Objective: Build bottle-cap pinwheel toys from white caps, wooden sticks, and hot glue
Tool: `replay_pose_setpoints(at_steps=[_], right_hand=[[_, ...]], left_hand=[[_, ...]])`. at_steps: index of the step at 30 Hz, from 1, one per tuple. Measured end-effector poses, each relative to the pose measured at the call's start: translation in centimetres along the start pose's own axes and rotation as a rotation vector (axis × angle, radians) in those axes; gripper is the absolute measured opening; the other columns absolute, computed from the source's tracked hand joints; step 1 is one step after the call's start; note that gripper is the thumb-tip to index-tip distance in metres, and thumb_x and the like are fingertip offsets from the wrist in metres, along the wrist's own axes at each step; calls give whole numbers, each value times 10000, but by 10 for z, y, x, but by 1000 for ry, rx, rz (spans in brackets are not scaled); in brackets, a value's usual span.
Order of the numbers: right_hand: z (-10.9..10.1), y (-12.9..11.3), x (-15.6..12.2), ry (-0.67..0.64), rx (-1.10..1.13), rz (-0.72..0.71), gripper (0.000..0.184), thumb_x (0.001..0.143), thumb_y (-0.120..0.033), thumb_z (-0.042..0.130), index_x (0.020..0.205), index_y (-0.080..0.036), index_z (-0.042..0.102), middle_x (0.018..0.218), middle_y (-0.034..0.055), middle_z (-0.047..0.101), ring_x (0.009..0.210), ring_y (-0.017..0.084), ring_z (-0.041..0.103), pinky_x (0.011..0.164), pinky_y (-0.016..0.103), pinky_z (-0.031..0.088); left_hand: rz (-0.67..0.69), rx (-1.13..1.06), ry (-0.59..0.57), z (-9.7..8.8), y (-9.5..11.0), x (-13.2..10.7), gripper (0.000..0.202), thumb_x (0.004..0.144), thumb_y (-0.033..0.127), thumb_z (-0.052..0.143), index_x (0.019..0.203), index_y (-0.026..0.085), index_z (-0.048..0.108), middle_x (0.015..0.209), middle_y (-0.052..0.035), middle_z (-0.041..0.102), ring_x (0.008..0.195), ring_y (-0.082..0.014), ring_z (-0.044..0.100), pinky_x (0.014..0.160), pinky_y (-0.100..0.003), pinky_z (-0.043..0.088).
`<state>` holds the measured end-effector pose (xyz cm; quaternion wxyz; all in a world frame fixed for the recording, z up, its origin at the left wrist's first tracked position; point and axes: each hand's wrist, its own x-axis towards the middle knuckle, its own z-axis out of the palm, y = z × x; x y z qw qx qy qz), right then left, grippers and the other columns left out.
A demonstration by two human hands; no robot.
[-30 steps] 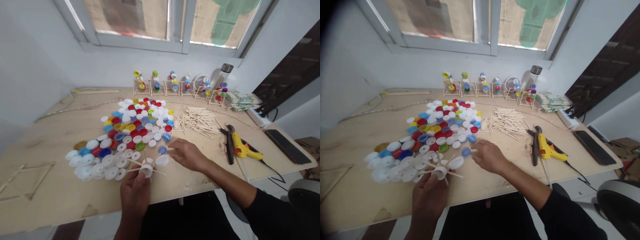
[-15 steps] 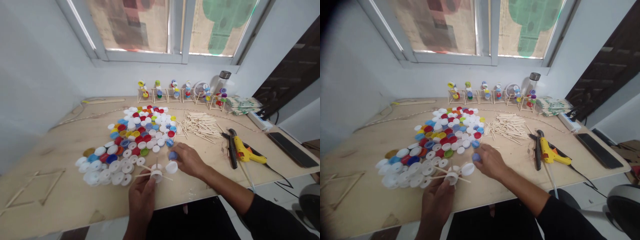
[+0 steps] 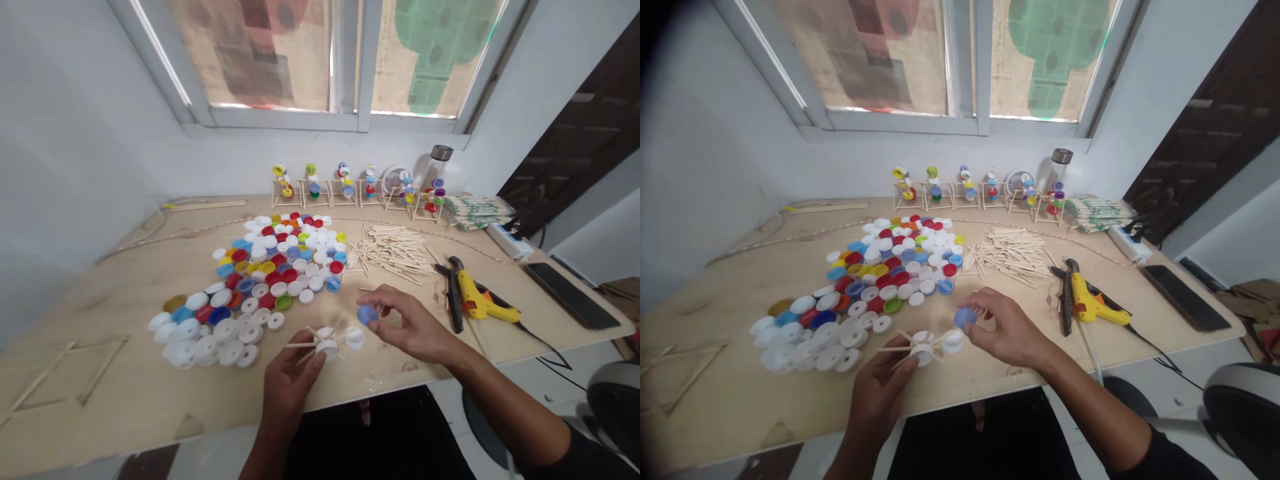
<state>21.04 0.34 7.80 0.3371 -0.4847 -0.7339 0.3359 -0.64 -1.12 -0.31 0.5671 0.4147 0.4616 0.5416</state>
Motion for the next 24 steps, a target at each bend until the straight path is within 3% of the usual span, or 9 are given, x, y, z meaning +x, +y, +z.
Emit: replay_pose_setpoints(at_steps=[14, 19, 24], right_hand=[[11, -20, -4, -73, -386, -99, 261, 814, -189, 568, 1068, -186, 631, 997, 68, 638, 968, 212, 556, 844, 354, 447], [12, -20, -9, -81, -339, -65, 238, 801, -190, 582, 1029, -187, 649, 960, 59, 641, 943, 204, 562, 840, 345, 447], [8, 0, -11, 29, -130, 19, 236, 834, -243, 573, 1055, -210, 648, 963, 44, 652, 893, 178, 588, 816, 329, 462]], left_hand=[[34, 85, -23, 3, 5, 0, 373, 593, 367, 793, 914, 192, 720, 1014, -82, 720, 963, -261, 658, 834, -324, 524], [43, 153, 3, 0, 3, 0, 400, 590, 359, 789, 942, 183, 718, 985, -88, 730, 954, -278, 657, 866, -381, 509], [30, 111, 12, 4, 8, -1, 422, 573, 354, 797, 946, 178, 709, 927, -78, 731, 902, -264, 667, 793, -360, 537]])
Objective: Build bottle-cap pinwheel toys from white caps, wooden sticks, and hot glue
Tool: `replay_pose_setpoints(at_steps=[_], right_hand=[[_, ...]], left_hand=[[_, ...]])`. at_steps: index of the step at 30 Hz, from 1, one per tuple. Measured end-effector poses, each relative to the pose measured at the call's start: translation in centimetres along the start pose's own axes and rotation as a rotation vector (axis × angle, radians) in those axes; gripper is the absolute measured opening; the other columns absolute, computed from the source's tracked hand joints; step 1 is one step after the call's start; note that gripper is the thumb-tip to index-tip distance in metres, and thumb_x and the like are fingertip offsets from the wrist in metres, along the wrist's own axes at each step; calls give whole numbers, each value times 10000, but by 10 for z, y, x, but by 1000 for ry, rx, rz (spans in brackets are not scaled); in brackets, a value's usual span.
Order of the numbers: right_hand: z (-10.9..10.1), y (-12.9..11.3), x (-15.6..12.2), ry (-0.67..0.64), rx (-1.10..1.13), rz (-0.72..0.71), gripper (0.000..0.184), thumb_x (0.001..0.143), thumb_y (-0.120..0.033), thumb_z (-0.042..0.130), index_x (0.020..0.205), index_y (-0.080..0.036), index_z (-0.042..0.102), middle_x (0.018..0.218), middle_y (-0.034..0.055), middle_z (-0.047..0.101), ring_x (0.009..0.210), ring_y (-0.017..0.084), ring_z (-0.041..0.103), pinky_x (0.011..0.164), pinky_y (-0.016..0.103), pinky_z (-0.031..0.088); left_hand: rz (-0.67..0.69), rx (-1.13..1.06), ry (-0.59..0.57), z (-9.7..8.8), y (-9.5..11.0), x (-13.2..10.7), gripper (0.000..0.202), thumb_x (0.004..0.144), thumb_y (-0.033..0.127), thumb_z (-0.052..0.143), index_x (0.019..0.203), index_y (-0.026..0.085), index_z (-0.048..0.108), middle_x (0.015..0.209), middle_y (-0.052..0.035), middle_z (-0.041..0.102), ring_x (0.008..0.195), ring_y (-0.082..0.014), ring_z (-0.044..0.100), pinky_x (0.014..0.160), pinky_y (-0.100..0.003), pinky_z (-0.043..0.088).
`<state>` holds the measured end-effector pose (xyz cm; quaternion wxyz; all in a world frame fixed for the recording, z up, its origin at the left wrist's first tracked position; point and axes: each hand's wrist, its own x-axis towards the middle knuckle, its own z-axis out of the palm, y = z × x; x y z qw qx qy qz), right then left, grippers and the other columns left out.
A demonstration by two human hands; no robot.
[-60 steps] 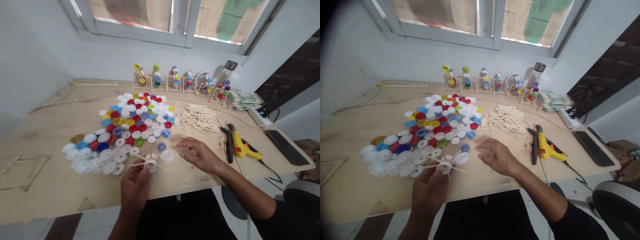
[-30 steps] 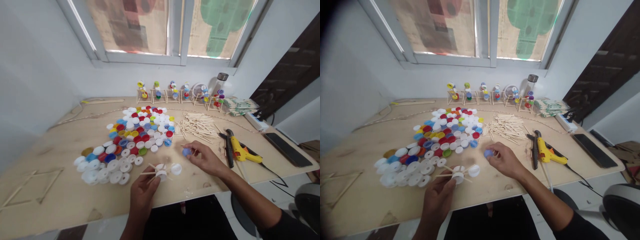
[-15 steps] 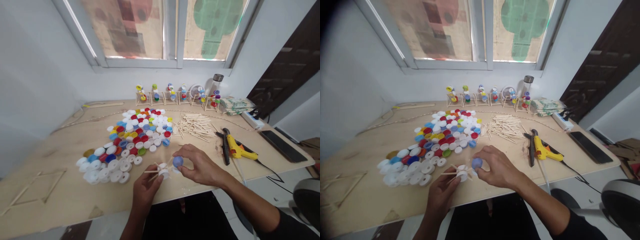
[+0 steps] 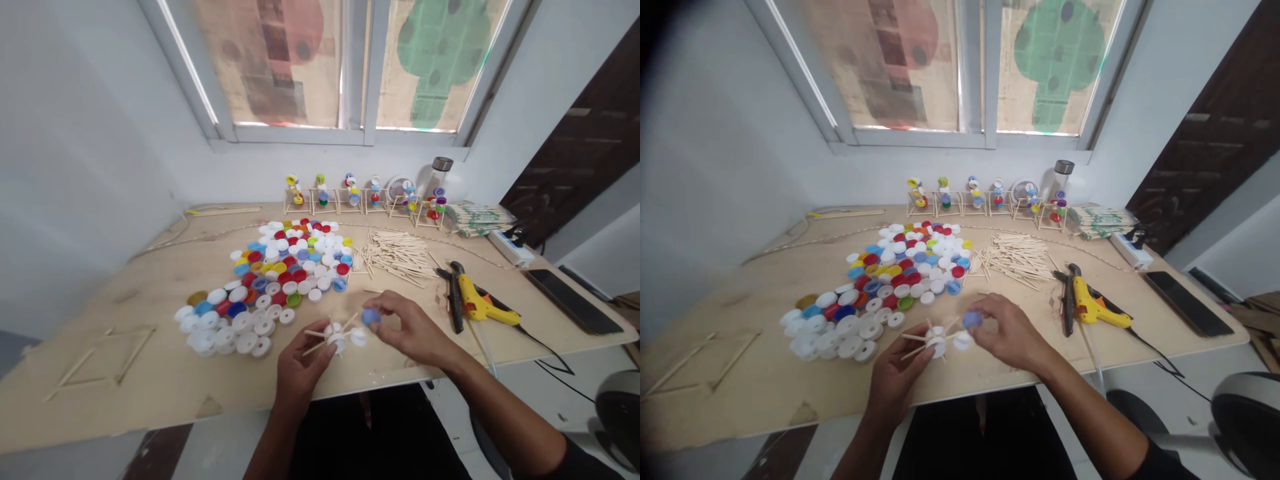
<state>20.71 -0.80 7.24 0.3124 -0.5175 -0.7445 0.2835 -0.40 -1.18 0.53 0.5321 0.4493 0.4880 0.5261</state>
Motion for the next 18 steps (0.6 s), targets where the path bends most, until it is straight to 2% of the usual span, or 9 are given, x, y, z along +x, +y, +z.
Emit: replay_pose_setpoints(at_steps=[3, 7, 11, 14, 18], right_hand=[[3, 25, 2, 90, -40, 103, 280, 852, -284, 549, 1107, -204, 631, 944, 50, 652, 846, 176, 599, 765, 319, 477], [17, 50, 4, 120, -231, 156, 278, 818, -255, 564, 1079, -192, 636, 988, 69, 653, 921, 206, 592, 820, 353, 467], [32, 50, 4, 106, -280, 130, 314, 769, -196, 594, 1080, -201, 639, 1065, 84, 644, 1018, 233, 562, 904, 392, 425], [36, 45, 4, 106, -276, 117, 361, 752, -175, 613, 1112, -208, 630, 1144, 90, 629, 1058, 241, 545, 940, 411, 399], [31, 41, 1, 141, -212, 121, 310, 811, -275, 600, 1110, -201, 635, 1115, 94, 650, 1035, 248, 559, 917, 430, 414]], left_hand=[[-4, -79, 24, 3, 1, -1, 441, 551, 346, 807, 944, 178, 699, 899, -67, 725, 889, -255, 668, 750, -335, 546], [0, -171, 28, 5, -1, -1, 430, 550, 329, 811, 934, 178, 690, 852, -51, 726, 820, -211, 670, 726, -291, 531], [-19, -204, 23, 5, 0, -1, 458, 532, 350, 818, 931, 172, 682, 829, -52, 729, 792, -212, 675, 713, -296, 530], [-21, -207, 4, 4, 1, 0, 478, 524, 362, 822, 936, 169, 675, 808, -53, 730, 781, -214, 679, 713, -301, 530], [-8, -215, -11, 4, 2, 0, 476, 541, 361, 815, 951, 169, 666, 785, -47, 727, 764, -199, 677, 709, -287, 520]])
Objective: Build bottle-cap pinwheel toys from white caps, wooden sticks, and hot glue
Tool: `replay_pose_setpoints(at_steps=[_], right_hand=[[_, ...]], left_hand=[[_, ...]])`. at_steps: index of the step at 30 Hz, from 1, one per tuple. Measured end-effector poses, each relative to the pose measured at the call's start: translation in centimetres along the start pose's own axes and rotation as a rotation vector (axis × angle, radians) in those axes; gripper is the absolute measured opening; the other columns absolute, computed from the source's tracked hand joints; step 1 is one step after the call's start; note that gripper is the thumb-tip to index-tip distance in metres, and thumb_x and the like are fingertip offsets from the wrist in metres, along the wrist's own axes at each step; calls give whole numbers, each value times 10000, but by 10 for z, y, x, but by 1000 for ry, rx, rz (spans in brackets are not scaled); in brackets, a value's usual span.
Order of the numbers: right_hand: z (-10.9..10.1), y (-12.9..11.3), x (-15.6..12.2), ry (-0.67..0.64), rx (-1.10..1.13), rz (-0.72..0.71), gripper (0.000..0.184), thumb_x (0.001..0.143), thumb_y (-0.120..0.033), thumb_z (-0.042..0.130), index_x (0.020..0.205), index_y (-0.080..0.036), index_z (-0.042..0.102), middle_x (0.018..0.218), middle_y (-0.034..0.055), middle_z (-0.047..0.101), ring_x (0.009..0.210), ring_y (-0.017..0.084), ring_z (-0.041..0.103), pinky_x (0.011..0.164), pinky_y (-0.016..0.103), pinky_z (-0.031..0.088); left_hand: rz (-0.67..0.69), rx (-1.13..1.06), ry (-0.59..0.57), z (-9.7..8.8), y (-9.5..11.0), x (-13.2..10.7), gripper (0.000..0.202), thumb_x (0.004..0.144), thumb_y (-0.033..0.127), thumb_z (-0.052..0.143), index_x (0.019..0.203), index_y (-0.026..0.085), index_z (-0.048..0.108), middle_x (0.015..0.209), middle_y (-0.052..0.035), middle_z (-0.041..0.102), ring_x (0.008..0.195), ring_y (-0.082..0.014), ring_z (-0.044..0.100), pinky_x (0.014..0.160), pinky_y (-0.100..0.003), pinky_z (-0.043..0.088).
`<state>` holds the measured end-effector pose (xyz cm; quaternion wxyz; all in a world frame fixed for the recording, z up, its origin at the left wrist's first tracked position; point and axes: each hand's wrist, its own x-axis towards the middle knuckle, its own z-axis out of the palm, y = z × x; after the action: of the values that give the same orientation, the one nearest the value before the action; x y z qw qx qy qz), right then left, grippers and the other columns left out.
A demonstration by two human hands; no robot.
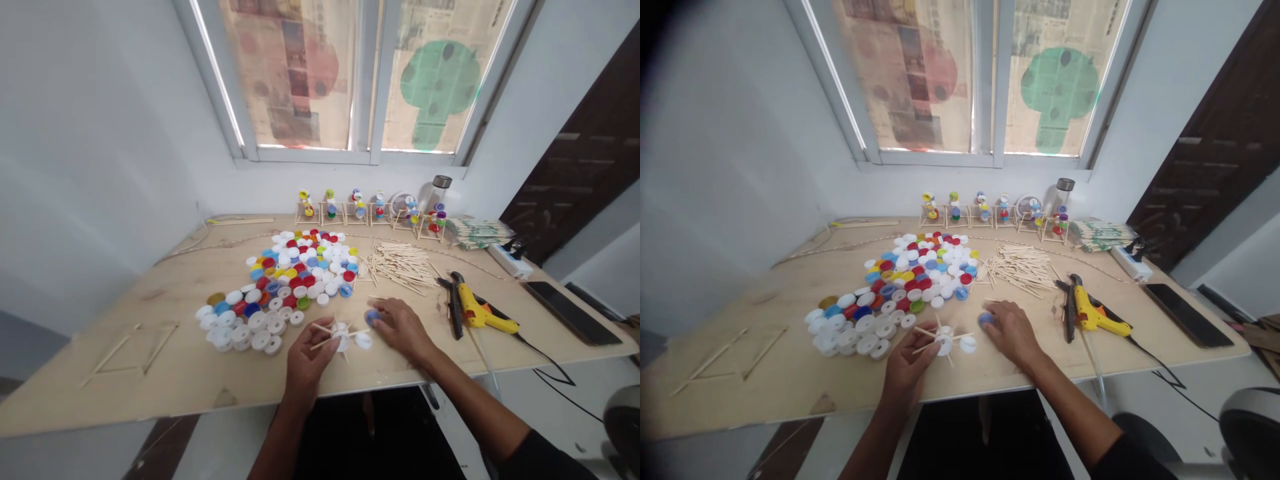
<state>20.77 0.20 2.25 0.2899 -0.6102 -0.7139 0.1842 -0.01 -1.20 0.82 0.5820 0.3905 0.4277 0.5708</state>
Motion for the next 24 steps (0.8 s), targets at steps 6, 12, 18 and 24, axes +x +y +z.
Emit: replay_pose_setpoints(at_steps=[6, 12, 18, 24], right_hand=[[-14, -13, -11, -9, 175, 0, 285, 871, -359, 544, 1076, -195, 655, 1014, 67, 692, 891, 190, 632, 794, 340, 493], [-13, -40, -13, -139, 376, -53, 329, 798, -348, 649, 1091, -199, 668, 1038, 61, 696, 946, 202, 624, 843, 355, 472], [0, -53, -10, -186, 473, -35, 378, 760, -330, 686, 1111, -193, 655, 1042, 57, 696, 985, 216, 624, 895, 381, 447], [5, -55, -11, -146, 486, -20, 445, 751, -332, 690, 1156, -159, 629, 959, 67, 693, 934, 213, 630, 889, 390, 446]], left_hand=[[0, 9, -39, 0, 1, -2, 516, 542, 355, 811, 995, 165, 653, 726, -25, 697, 744, -203, 673, 695, -291, 509], [-17, -17, -78, 1, 1, -4, 626, 533, 359, 813, 1093, 172, 606, 733, -9, 697, 683, -178, 661, 655, -263, 483], [-25, -63, -142, -1, 1, -4, 645, 567, 353, 807, 1139, 177, 568, 762, -23, 711, 759, -204, 681, 704, -281, 489], [-7, -81, -160, 0, -1, -1, 584, 604, 296, 795, 1124, 177, 557, 761, -22, 718, 749, -181, 684, 703, -264, 488]])
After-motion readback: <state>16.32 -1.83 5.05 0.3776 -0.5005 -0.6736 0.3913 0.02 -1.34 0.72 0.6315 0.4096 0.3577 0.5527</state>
